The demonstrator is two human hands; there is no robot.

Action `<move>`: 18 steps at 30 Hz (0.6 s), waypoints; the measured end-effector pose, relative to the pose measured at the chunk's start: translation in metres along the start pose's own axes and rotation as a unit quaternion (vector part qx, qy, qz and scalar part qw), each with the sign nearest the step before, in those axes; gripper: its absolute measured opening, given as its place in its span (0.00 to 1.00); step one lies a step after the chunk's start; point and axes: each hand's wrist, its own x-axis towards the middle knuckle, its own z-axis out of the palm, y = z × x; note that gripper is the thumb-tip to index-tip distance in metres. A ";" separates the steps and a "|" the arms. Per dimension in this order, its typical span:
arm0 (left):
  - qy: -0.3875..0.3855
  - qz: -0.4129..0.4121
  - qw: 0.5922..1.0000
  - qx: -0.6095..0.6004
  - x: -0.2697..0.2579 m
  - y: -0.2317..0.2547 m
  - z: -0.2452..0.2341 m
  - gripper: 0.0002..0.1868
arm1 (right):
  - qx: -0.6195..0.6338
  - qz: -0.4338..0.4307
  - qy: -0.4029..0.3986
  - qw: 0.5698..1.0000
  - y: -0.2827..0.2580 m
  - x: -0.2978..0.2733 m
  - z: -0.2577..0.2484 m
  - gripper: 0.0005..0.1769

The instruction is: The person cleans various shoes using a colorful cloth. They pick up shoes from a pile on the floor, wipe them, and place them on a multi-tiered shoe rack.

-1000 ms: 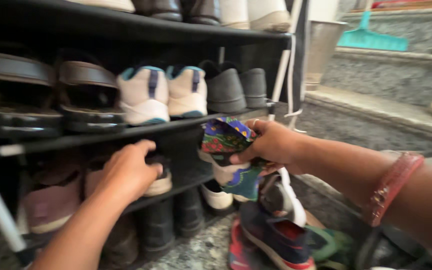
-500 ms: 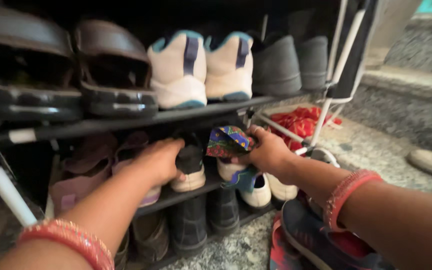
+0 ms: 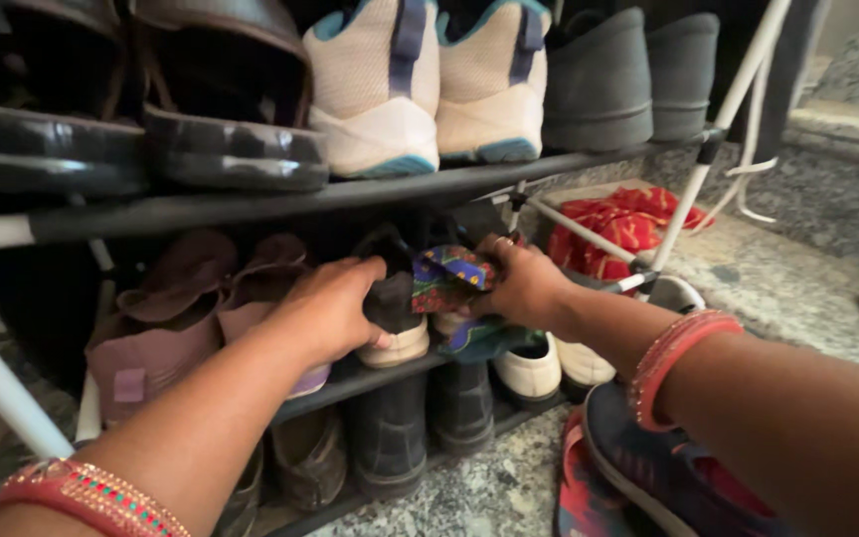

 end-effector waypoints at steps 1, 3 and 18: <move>0.000 -0.004 1.000 0.006 -0.001 0.003 -0.002 0.38 | 0.006 0.029 -0.018 0.999 -0.003 -0.001 -0.003 0.40; -0.024 -0.034 0.999 0.031 -0.004 0.016 -0.010 0.36 | 0.010 0.024 -0.007 1.000 -0.005 -0.006 -0.016 0.39; -0.061 -0.150 0.984 -0.077 -0.027 0.259 -0.062 0.42 | -0.228 0.004 -0.032 0.973 0.060 -0.192 -0.237 0.21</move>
